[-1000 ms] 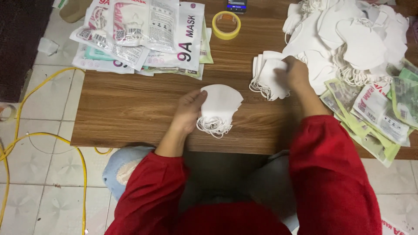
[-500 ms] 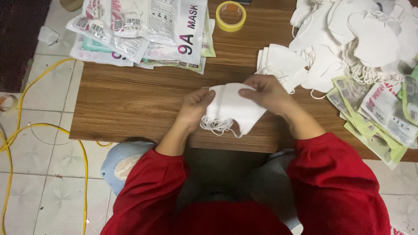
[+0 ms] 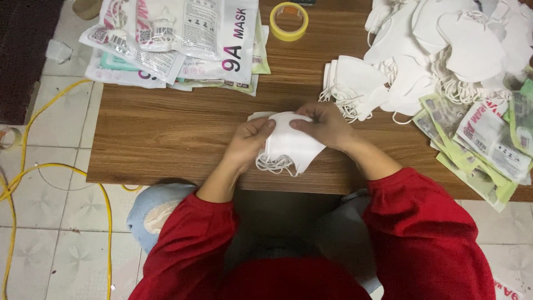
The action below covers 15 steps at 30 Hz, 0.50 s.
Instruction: The person is picking up white face masks from a pile, folding them, and stacking them neatly on a wooden table.
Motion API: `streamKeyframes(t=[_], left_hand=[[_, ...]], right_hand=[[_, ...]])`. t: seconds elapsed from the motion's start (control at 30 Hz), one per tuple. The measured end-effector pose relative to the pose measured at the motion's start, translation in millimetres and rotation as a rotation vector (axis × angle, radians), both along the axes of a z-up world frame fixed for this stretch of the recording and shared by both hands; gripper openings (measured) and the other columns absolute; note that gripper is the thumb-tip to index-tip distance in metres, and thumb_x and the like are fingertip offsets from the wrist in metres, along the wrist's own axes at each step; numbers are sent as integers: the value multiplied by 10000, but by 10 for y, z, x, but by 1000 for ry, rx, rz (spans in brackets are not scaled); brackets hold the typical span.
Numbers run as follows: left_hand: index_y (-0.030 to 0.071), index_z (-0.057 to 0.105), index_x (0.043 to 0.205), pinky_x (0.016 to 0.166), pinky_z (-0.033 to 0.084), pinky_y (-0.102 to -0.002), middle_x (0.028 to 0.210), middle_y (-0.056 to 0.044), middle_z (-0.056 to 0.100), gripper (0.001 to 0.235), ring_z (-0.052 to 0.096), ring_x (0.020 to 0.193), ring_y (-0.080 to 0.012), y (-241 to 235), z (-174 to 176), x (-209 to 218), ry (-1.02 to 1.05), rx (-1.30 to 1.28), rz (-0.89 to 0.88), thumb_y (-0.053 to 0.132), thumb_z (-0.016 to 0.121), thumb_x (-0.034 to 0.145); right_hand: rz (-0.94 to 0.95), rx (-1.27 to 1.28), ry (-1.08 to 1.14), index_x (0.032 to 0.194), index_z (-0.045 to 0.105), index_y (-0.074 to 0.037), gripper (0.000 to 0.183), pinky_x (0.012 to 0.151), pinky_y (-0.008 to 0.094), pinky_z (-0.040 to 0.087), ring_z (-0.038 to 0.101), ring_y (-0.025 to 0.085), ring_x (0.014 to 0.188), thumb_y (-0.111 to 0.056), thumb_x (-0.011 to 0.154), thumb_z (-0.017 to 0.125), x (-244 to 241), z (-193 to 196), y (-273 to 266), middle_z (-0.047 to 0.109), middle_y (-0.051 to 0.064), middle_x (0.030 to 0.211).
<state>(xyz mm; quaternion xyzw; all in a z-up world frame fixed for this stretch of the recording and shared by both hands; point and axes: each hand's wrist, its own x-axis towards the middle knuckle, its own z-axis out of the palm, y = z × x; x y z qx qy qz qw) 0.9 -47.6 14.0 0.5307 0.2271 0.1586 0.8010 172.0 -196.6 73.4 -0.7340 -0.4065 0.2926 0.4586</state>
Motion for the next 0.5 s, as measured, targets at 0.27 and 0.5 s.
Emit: streamKeyframes(t=[0.27, 0.5], left_hand=[[-47, 696, 1206, 703, 638, -301, 945, -154, 743, 324, 707, 812, -165, -25, 82, 11, 65, 35, 56, 205, 680, 1002], [-37, 691, 1197, 704, 655, -346, 971, -137, 749, 289, 746, 834, -197, 35, 90, 24, -45, -204, 81, 167, 693, 993]], right_hand=[[16, 6, -77, 1007, 770, -95, 192, 752, 396, 575, 719, 249, 801, -257, 904, 784, 329, -225, -4, 737, 99, 824], [-364, -92, -828, 1266, 706, -30, 304, 940, 483, 522, 654, 405, 1103, -210, 1034, 785, 1954, -813, -306, 668, 196, 1149]])
